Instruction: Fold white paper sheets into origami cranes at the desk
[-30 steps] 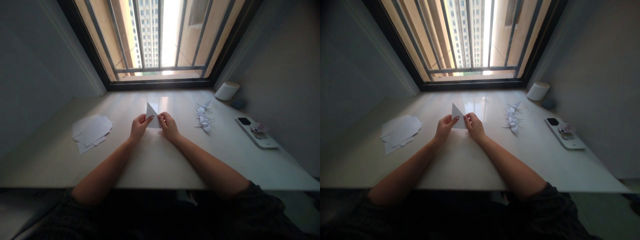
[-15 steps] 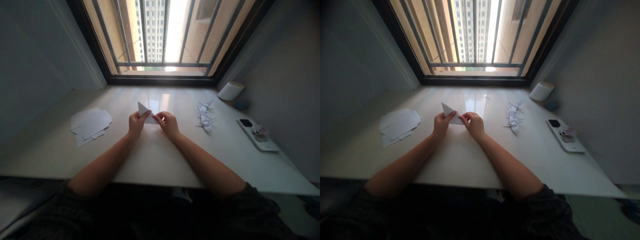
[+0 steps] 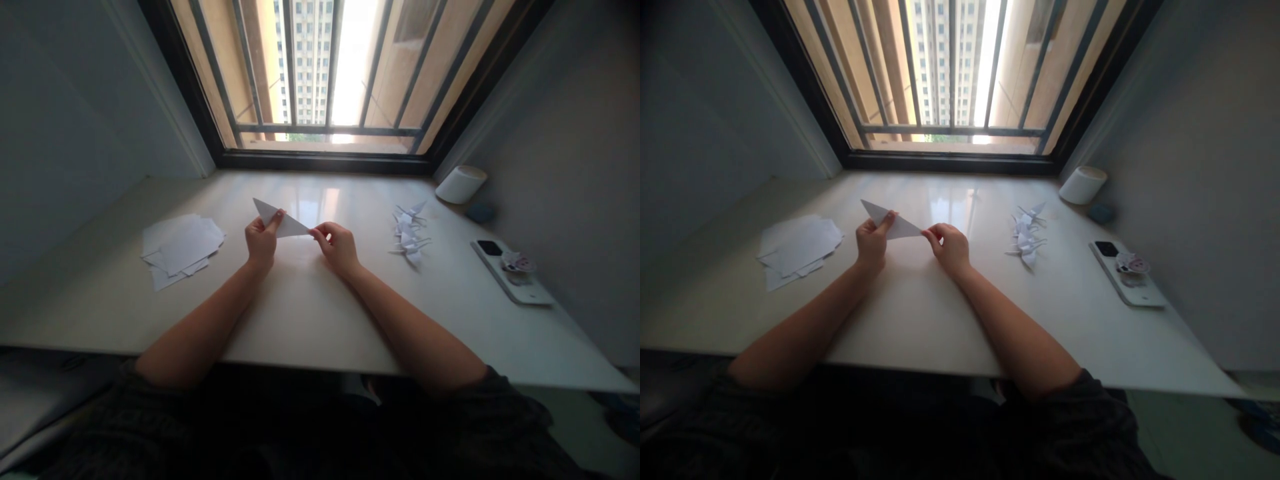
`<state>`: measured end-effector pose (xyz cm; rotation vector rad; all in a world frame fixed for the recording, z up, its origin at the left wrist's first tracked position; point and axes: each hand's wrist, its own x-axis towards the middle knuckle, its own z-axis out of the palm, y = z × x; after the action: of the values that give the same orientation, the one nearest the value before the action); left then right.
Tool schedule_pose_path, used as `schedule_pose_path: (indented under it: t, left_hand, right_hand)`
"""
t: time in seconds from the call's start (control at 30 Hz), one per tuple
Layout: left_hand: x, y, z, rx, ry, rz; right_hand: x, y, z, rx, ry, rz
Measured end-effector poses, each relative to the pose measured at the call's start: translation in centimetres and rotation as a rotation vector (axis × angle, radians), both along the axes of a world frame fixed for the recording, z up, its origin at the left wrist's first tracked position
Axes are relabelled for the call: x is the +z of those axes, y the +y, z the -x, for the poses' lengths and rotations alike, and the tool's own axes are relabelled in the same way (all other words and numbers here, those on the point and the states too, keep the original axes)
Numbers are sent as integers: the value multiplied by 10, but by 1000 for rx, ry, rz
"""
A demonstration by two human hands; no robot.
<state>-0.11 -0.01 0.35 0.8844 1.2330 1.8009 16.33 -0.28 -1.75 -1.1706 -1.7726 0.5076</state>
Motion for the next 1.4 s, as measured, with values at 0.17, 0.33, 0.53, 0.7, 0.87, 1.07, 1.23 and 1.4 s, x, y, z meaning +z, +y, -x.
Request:
schedule_pose_path:
  t: [0.17, 0.33, 0.53, 0.7, 0.87, 1.07, 1.23, 1.4]
  left_hand:
    - [-2, -2, -7, -25, -13, 13]
    - [-1, 2, 1, 35, -32, 16]
    - [1, 9, 15, 116, -48, 30]
    - [-6, -4, -2, -192, 110, 30]
    - [-9, -15, -8, -311, 324, -1]
    - [-7, -16, -6, -328, 372, 4]
    - [-1, -14, -3, -329, 186, 43]
    - [8, -9, 2, -220, 156, 43]
  right_hand:
    - [-4, 3, 2, -52, 81, 33]
    - [-11, 9, -1, -57, 196, 106]
    - [-6, 15, -12, -157, 302, 37]
    - [6, -4, 0, 66, 193, -2]
    - [1, -7, 3, 92, 125, 38]
    - [-1, -3, -1, 58, 52, 17]
    - [3, -6, -1, 85, 37, -9]
    - [3, -8, 0, 71, 9, 15]
